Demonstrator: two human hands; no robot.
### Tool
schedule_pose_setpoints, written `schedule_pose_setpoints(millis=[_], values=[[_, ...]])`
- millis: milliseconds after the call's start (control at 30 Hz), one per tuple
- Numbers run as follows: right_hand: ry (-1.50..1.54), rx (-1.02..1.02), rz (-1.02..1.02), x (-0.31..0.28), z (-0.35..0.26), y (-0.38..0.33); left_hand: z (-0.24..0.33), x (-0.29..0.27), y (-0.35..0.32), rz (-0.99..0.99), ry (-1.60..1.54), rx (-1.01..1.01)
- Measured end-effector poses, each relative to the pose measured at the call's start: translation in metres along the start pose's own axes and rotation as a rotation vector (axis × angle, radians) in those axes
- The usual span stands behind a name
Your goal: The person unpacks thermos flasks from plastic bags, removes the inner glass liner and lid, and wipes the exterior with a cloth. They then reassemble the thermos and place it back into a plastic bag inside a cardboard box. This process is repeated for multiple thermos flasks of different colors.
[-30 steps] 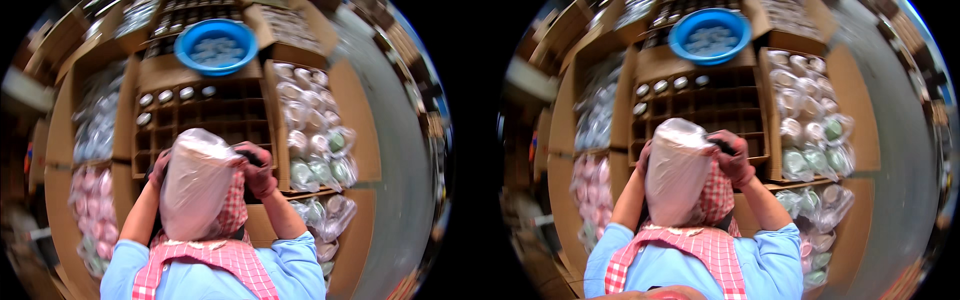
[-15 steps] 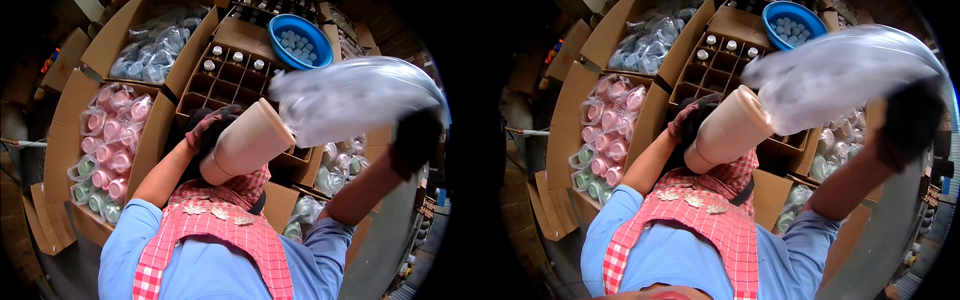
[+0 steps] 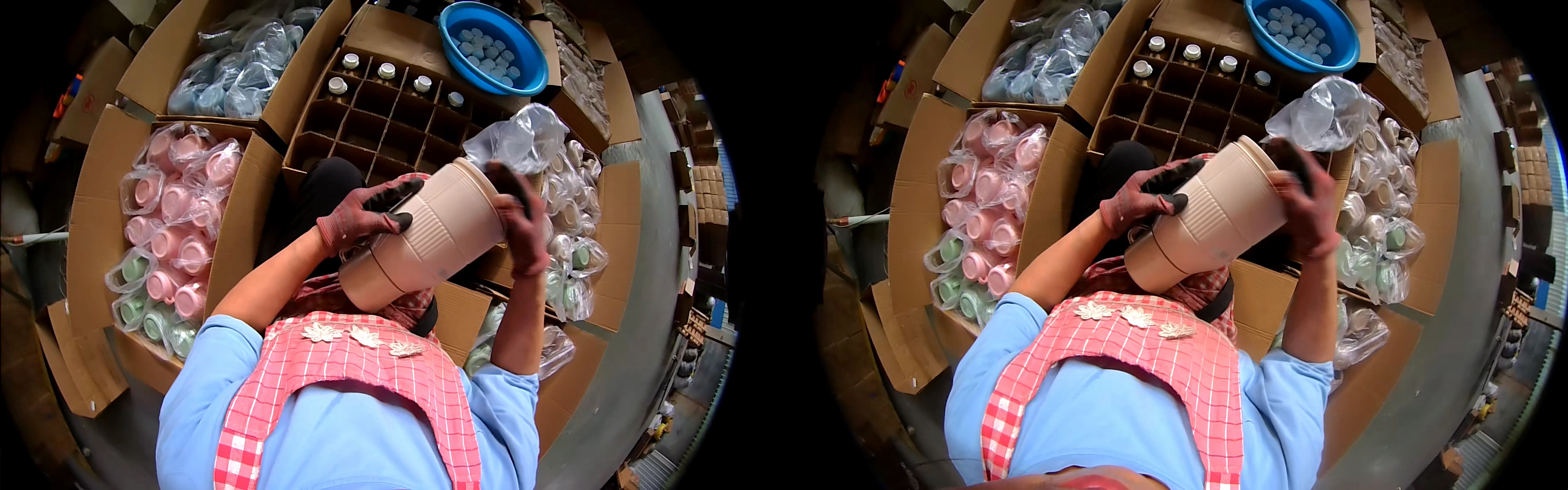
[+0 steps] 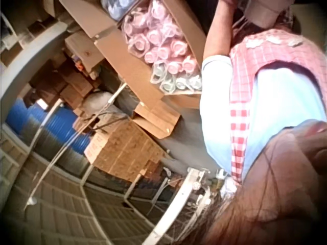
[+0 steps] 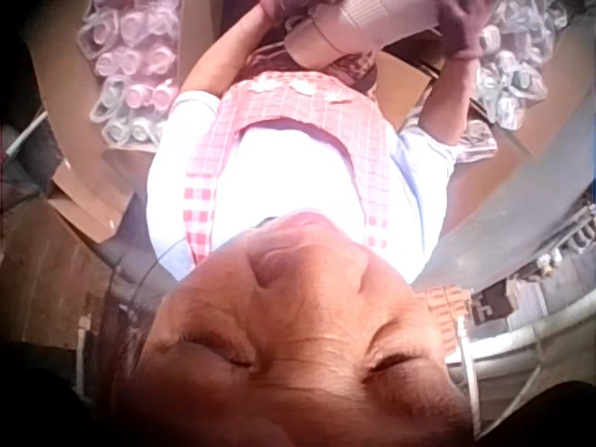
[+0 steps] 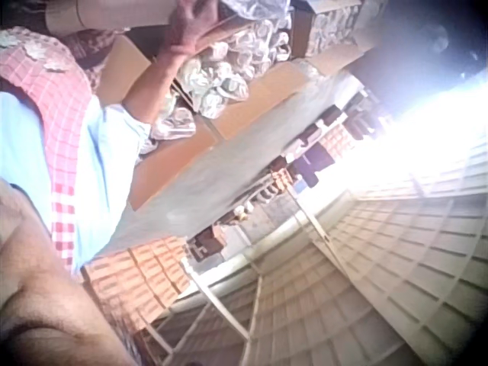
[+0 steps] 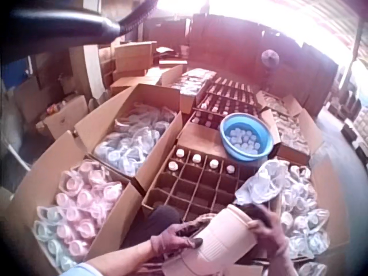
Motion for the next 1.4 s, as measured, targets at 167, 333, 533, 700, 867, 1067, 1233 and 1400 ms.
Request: schedule_pose_setpoints(millis=[167, 333, 533, 700, 867, 1067, 1233, 1400], values=[[0.115, 0.197, 0.063, 0.018, 0.048, 0.004, 0.064, 0.005, -0.056, -0.066, 0.635, 0.313], [0.55, 0.325, 0.16, 0.017, 0.092, 0.009, 0.097, 0.039, -0.083, -0.054, 1.086, 0.634], [0.558, 0.139, 0.365, 0.019, 0.09, 0.005, 0.053, -0.008, -0.098, 0.289, -0.232, 0.156], [0.547, 0.004, 0.395, 0.0, 0.053, -0.007, 0.052, -0.032, -0.115, 0.124, 0.764, -0.202], [0.646, 0.056, 0.271, 0.012, 0.04, 0.004, 0.09, 0.001, -0.069, 0.216, 0.915, 0.427], [0.306, -0.353, 0.118, 0.038, -0.015, 0.006, 0.073, -0.032, -0.049, 0.529, 0.004, 0.412], [0.07, -0.677, 0.183, 0.047, -0.036, 0.004, 0.061, -0.057, -0.039, 0.236, -0.04, 0.432], [-0.278, -1.055, -0.01, 0.067, -0.082, -0.028, 0.051, -0.059, -0.023, 0.148, 0.388, 0.272]])
Point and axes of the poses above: each hand's wrist, its own y-axis towards the middle knuckle, its own x-axis out of the palm, z = x × y, the point moved 4 cm from there along y, towards the middle knuckle, and after that the axes turned 13 degrees about x, right-handed, at the moved point
